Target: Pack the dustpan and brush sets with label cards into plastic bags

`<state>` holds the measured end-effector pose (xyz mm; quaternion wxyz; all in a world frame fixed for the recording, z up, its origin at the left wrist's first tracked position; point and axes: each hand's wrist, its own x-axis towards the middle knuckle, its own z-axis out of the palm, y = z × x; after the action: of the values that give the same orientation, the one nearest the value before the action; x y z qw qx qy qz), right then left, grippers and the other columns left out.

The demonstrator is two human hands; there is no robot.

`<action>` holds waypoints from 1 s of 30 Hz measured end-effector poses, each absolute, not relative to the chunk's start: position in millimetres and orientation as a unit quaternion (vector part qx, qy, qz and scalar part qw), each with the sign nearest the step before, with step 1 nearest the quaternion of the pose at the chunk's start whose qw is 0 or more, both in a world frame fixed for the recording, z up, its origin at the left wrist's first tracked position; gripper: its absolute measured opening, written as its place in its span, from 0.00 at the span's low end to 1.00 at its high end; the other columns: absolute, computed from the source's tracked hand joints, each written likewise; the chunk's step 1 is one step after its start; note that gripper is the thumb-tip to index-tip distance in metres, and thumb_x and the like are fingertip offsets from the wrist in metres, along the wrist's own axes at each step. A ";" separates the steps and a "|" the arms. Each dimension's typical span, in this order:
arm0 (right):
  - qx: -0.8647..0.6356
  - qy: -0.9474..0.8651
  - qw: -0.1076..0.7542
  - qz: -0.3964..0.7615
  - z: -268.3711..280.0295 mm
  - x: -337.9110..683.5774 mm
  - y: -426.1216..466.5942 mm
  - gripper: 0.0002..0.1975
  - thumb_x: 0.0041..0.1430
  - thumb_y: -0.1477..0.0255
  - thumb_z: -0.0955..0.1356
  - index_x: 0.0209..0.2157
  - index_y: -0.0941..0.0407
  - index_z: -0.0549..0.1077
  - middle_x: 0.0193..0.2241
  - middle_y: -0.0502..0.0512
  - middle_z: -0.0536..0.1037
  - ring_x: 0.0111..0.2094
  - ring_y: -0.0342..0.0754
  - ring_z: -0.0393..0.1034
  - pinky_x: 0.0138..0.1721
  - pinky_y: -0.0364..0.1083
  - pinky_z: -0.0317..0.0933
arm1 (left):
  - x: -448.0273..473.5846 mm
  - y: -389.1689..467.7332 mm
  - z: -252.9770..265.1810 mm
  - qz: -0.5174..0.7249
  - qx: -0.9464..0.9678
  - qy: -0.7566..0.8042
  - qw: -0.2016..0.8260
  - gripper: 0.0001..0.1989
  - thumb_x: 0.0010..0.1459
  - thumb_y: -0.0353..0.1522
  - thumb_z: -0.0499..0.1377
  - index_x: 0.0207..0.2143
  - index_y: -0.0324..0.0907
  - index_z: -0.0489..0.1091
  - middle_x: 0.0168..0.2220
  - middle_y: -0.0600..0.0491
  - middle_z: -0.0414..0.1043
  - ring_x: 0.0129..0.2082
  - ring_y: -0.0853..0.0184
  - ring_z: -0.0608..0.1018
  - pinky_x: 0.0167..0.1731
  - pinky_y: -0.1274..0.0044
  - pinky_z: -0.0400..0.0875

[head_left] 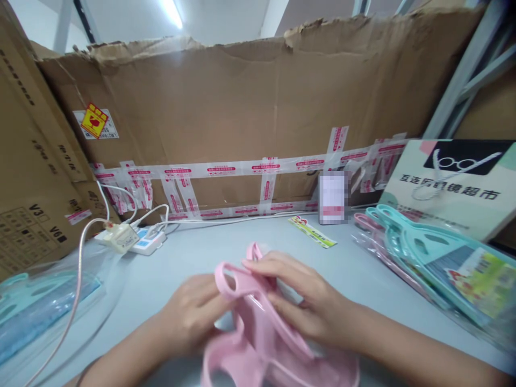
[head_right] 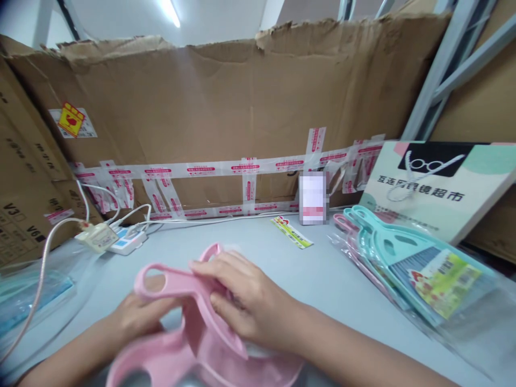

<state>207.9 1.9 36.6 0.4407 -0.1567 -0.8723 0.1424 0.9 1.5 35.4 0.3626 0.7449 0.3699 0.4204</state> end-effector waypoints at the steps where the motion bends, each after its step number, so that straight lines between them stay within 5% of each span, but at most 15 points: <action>1: -0.163 -0.868 0.449 0.131 36.9 210.4 4.5 0.18 0.57 0.79 0.60 0.50 0.57 0.61 0.35 0.57 0.71 0.36 0.46 0.64 0.38 0.47 0.62 | 3.7 0.9 38.0 0.375 0.792 0.341 0.339 0.11 0.34 0.32 0.69 0.26 0.47 0.76 0.26 0.49 0.77 0.27 0.60 0.76 0.29 0.74 0.69; 4: -0.193 -0.862 0.462 0.071 39.0 222.3 16.8 0.19 0.57 0.79 0.61 0.51 0.55 0.61 0.35 0.56 0.71 0.37 0.46 0.64 0.38 0.47 0.62 | 0.5 6.6 44.6 0.203 0.934 0.230 0.185 0.10 0.53 0.27 0.55 0.33 0.47 0.75 0.28 0.49 0.76 0.27 0.65 0.74 0.30 0.76 0.68; 10: -0.217 -0.868 0.421 -0.148 39.6 246.3 51.7 0.17 0.57 0.83 0.60 0.46 0.56 0.67 0.34 0.56 0.74 0.35 0.46 0.65 0.35 0.47 0.61 | -47.4 37.4 53.2 0.096 0.933 0.343 0.039 0.20 0.59 0.24 0.41 0.35 0.44 0.72 0.33 0.48 0.71 0.34 0.66 0.72 0.34 0.76 0.66; 14: -0.200 -0.873 0.385 -0.225 35.5 244.8 66.1 0.14 0.57 0.82 0.61 0.44 0.58 0.69 0.32 0.56 0.75 0.33 0.45 0.66 0.34 0.45 0.60 | -46.4 37.0 48.2 0.066 0.930 0.347 0.104 0.16 0.61 0.33 0.46 0.50 0.46 0.64 0.51 0.47 0.65 0.50 0.62 0.67 0.48 0.71 0.62; 16: -0.171 -0.888 0.337 -0.260 35.6 244.7 68.5 0.13 0.58 0.80 0.61 0.44 0.58 0.69 0.32 0.55 0.75 0.34 0.45 0.66 0.34 0.45 0.59 | -37.9 31.7 44.5 0.020 0.931 0.330 0.152 0.22 0.57 0.41 0.51 0.54 0.49 0.59 0.57 0.49 0.59 0.55 0.60 0.63 0.53 0.69 0.57; 25: -0.097 -0.956 0.112 -0.254 25.4 250.3 71.6 0.14 0.62 0.80 0.56 0.43 0.56 0.67 0.31 0.54 0.74 0.30 0.42 0.65 0.31 0.44 0.57 | -75.7 53.5 39.5 -0.002 0.812 0.560 0.162 0.24 0.55 0.49 0.46 0.39 0.45 0.73 0.41 0.47 0.73 0.36 0.58 0.75 0.36 0.73 0.66; 30: -0.062 -0.968 0.085 -0.228 8.1 227.3 92.9 0.15 0.62 0.80 0.56 0.42 0.57 0.69 0.32 0.55 0.76 0.30 0.43 0.66 0.33 0.45 0.58 | -77.7 68.0 34.7 0.010 0.821 0.550 0.155 0.27 0.54 0.50 0.47 0.46 0.43 0.69 0.49 0.46 0.68 0.46 0.58 0.71 0.45 0.73 0.64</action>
<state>227.3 92.9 8.1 0.0847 -0.0619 -0.9681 -0.2276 -77.7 68.0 34.7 0.1549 0.8209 0.5496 0.0096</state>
